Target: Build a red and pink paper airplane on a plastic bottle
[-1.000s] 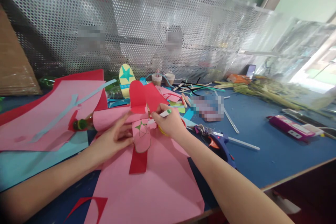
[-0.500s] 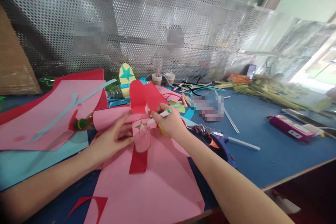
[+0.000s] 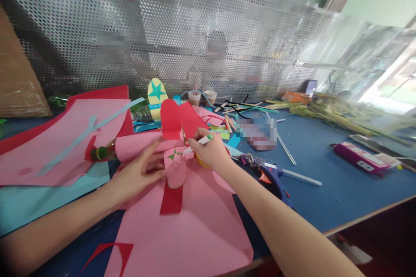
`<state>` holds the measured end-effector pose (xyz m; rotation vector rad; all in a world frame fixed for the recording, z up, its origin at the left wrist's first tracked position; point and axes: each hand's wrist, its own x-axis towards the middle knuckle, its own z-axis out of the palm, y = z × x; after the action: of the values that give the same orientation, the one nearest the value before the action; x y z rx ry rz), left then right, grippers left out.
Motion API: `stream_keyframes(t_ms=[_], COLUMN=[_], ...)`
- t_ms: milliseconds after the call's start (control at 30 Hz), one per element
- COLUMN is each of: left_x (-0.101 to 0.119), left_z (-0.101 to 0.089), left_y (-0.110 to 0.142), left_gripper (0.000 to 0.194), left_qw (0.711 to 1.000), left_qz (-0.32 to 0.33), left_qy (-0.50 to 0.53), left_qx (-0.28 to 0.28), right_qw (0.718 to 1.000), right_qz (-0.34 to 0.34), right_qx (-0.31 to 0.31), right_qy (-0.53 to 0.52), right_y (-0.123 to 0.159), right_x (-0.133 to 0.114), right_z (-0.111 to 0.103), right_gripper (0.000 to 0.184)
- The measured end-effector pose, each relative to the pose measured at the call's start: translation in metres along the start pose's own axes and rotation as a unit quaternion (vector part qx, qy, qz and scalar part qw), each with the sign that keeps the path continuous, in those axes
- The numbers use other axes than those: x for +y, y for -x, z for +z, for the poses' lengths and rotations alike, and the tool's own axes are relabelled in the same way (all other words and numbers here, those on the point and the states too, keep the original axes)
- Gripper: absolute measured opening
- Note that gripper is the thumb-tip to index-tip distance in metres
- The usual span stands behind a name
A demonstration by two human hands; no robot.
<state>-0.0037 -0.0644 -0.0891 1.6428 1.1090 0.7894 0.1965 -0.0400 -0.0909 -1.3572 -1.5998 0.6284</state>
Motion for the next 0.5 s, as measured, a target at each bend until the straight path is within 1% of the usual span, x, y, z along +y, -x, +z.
stream_keyframes(t_ms=[100, 233, 500], left_x=[0.0005, 0.0023, 0.0015], left_z=[0.0005, 0.0015, 0.0007], left_y=[-0.0003, 0.0001, 0.0002], left_gripper=[0.082, 0.083, 0.081], left_qw=[1.0, 1.0, 1.0], left_qz=[0.004, -0.005, -0.015], left_qy=[0.011, 0.012, -0.006], left_qx=[0.0, 0.006, 0.011], right_qw=[1.0, 1.0, 1.0], right_qz=[0.005, 0.003, 0.003], right_qx=[-0.005, -0.001, 0.004], right_qy=[0.003, -0.003, -0.011], right_y=[0.0003, 0.0007, 0.0009], right_x=[-0.0001, -0.0002, -0.0008], right_z=[0.0, 0.0004, 0.0011], right_gripper=[0.021, 0.02, 0.021])
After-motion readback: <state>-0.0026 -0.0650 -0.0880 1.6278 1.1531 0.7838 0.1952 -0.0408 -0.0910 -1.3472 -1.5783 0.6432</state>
